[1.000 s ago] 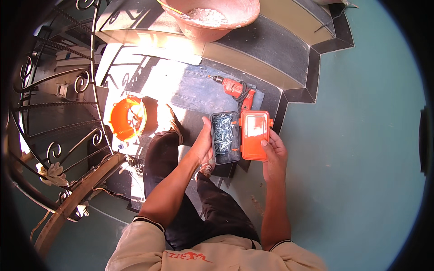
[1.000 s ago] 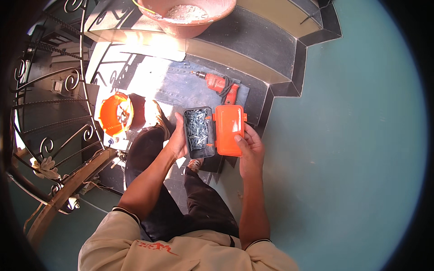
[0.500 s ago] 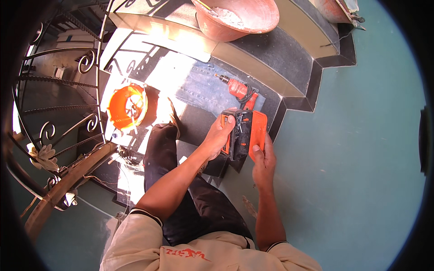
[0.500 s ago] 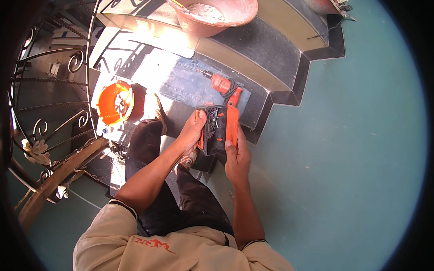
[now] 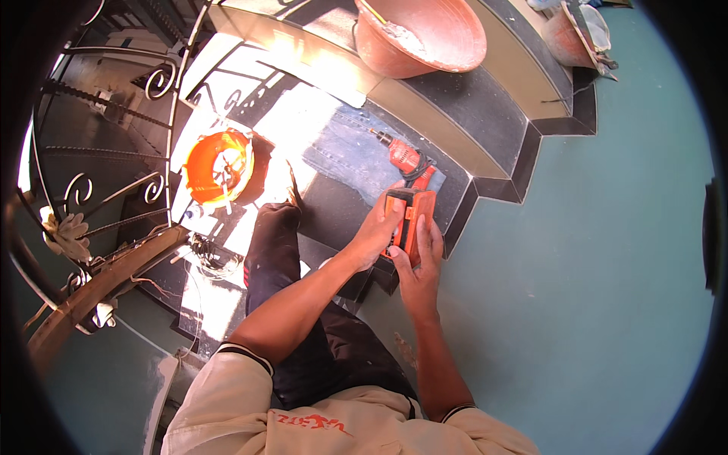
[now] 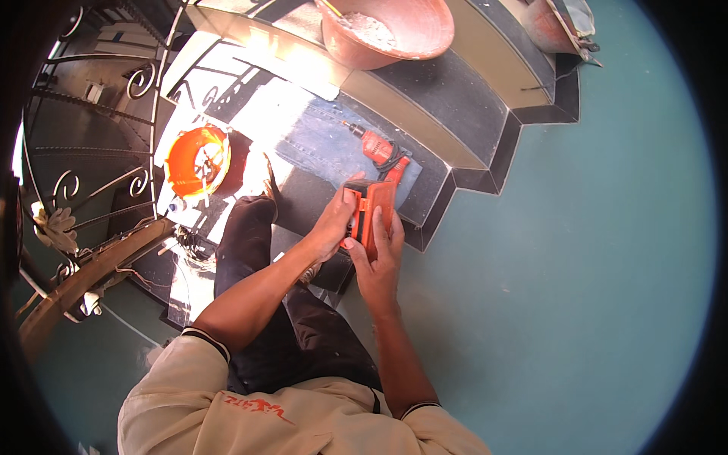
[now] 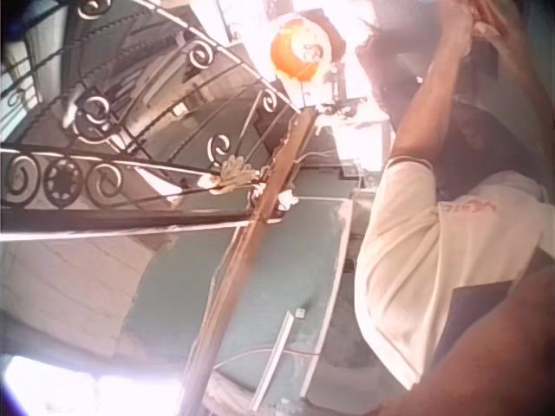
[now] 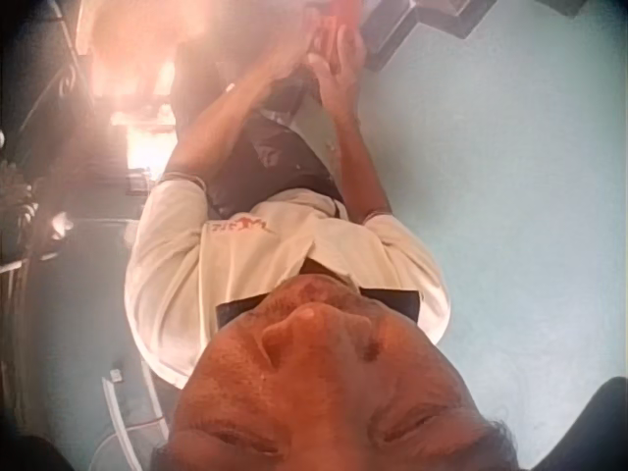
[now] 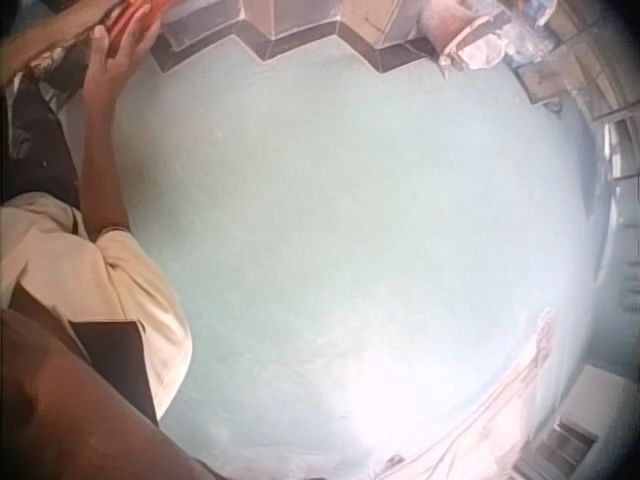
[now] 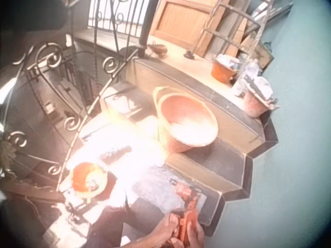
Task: The person scoops a white powder from a pink bucket into a white bowl using a small white scoop. They then use their hand to mix the powder inside the bowl. Finally, they place the bowl on the stairs and handle a red power drill and a small red box.
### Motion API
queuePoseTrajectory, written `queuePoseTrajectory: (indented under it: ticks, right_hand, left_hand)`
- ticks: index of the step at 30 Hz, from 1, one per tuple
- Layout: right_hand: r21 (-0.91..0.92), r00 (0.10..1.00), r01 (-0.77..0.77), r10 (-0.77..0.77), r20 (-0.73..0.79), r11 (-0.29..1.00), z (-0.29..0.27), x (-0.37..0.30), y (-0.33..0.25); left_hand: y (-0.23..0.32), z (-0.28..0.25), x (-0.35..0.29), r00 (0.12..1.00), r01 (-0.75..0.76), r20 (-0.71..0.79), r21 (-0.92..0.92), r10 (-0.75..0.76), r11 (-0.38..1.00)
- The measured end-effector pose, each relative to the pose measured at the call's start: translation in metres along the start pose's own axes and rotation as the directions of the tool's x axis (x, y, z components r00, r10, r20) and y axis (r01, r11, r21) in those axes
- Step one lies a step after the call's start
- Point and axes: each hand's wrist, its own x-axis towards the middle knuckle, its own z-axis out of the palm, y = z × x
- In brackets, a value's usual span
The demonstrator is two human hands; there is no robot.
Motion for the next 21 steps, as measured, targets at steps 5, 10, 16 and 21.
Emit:
queuePoseTrajectory:
  ticks: [5, 10, 16, 21]
  right_hand:
    - [-0.111, 0.998, 0.06, -0.061, -0.001, 0.992, 0.011, 0.003, -0.003]
    - [-0.1, 0.999, 0.035, -0.034, 0.012, 0.994, 0.016, 0.007, 0.004]
    - [-0.071, 0.993, 0.116, -0.115, 0.019, 0.991, 0.008, 0.017, 0.002]
    - [-0.068, 0.979, 0.195, -0.189, 0.078, 0.979, 0.0, 0.017, -0.012]
  left_hand:
    - [0.005, 0.002, -0.002, 0.997, 0.037, -0.063, 0.003, -0.037, 0.999]
    - [0.006, 0.001, 0.0, 0.992, 0.056, -0.11, -0.012, -0.057, 0.998]
    - [0.012, 0.003, 0.005, 0.988, 0.112, -0.098, -0.046, -0.116, 0.993]
    - [0.022, -0.001, 0.007, 0.997, 0.079, -0.009, -0.147, -0.081, 0.986]
